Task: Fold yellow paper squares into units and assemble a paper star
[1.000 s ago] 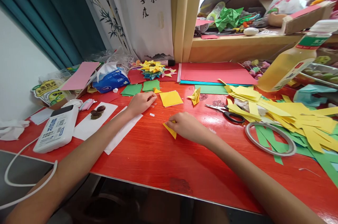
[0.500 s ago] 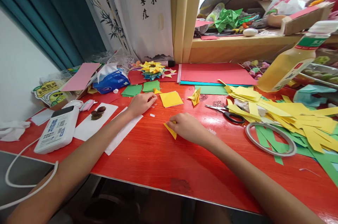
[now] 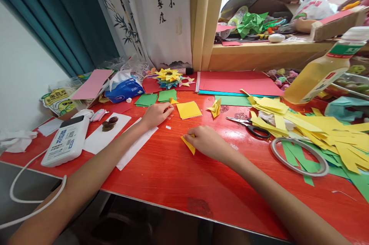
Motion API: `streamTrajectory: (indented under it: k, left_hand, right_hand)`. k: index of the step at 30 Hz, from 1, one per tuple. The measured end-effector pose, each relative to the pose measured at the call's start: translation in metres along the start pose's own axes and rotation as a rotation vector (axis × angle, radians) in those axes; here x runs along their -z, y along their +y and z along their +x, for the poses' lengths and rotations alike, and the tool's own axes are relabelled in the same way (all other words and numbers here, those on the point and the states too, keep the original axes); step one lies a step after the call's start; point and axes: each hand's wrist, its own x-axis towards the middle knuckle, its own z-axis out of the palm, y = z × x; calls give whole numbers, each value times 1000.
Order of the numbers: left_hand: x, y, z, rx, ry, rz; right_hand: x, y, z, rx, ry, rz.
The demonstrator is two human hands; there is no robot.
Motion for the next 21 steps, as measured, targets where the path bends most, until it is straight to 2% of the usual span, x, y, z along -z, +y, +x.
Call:
streamTrajectory:
  k: [21]
  left_hand:
    - [2, 2, 1, 22, -19, -46]
  right_hand:
    - [-2, 1, -1, 6, 13, -15]
